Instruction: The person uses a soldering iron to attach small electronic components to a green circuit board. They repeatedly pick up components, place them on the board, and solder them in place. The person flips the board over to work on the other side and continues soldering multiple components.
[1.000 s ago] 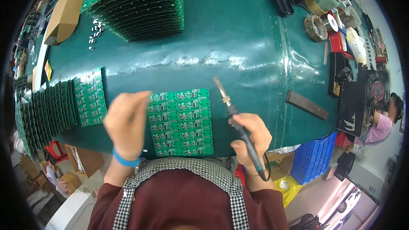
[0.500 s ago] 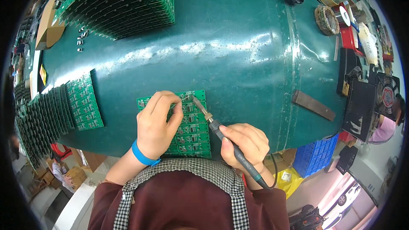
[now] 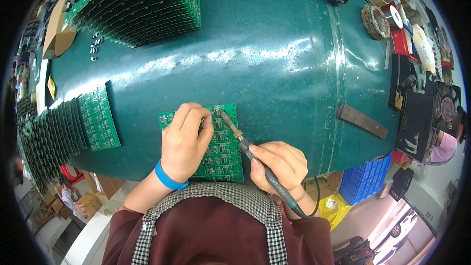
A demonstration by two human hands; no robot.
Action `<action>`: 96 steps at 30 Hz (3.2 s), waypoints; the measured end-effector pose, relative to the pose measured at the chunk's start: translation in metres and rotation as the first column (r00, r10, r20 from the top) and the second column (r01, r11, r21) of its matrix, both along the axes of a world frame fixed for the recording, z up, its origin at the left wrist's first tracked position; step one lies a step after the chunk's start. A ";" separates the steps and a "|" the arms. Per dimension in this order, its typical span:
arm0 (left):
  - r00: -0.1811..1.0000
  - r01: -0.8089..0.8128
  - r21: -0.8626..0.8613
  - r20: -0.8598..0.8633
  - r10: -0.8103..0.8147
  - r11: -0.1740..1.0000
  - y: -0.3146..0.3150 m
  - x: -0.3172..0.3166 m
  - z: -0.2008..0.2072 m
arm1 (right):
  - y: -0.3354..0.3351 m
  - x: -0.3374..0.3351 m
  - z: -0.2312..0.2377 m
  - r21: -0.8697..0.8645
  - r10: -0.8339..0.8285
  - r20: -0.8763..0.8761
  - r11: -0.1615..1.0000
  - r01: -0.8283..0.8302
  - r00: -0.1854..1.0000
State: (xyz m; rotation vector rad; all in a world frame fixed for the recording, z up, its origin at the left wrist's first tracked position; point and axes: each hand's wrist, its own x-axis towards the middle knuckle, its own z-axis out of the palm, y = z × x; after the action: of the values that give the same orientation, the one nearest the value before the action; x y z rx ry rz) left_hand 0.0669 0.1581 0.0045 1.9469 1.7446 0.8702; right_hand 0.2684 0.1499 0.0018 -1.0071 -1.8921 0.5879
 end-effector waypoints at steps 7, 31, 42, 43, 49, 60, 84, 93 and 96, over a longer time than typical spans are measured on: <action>0.998 0.055 -0.018 0.006 -0.054 0.998 0.000 -0.002 -0.001 | -0.007 -0.003 0.002 0.002 -0.002 -0.006 1.000 0.002 1.000; 1.000 0.010 -0.023 -0.024 -0.010 1.000 -0.009 -0.003 0.001 | -0.015 -0.007 0.006 -0.042 -0.050 0.038 0.998 0.051 0.998; 0.991 0.016 -0.028 0.134 -0.012 0.999 -0.027 -0.005 0.003 | -0.029 0.006 0.009 -0.013 -0.064 -0.021 0.998 0.063 0.998; 0.991 0.010 -0.038 0.132 -0.005 0.999 -0.026 -0.004 0.003 | -0.031 0.005 0.008 -0.018 -0.071 -0.013 0.997 0.071 0.997; 0.997 -0.010 -0.007 0.071 0.010 1.000 -0.023 0.000 -0.001 | -0.029 0.000 0.009 -0.064 -0.073 0.019 0.995 0.074 0.997; 0.999 -0.001 -0.032 0.042 0.003 0.999 -0.024 0.001 0.000 | -0.032 -0.004 0.008 -0.037 -0.045 0.035 0.998 0.046 0.998; 0.994 0.078 -0.029 0.081 -0.076 0.997 -0.038 0.002 -0.001 | -0.045 0.005 0.005 0.014 -0.018 0.040 1.000 0.018 0.999; 0.996 0.085 -0.084 0.025 -0.083 0.993 -0.041 0.005 0.000 | -0.054 0.005 0.004 0.013 -0.015 0.032 1.000 0.014 0.999; 0.998 0.064 -0.103 -0.014 -0.066 0.993 -0.044 0.004 0.007 | -0.057 0.008 0.005 0.037 -0.042 0.021 0.998 0.042 0.999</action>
State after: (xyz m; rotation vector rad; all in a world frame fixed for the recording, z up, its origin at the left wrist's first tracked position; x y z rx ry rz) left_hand 0.0713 0.1141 0.0115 1.9380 1.6905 0.7289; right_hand 0.2764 0.0932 0.0063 -1.0306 -1.8891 0.5179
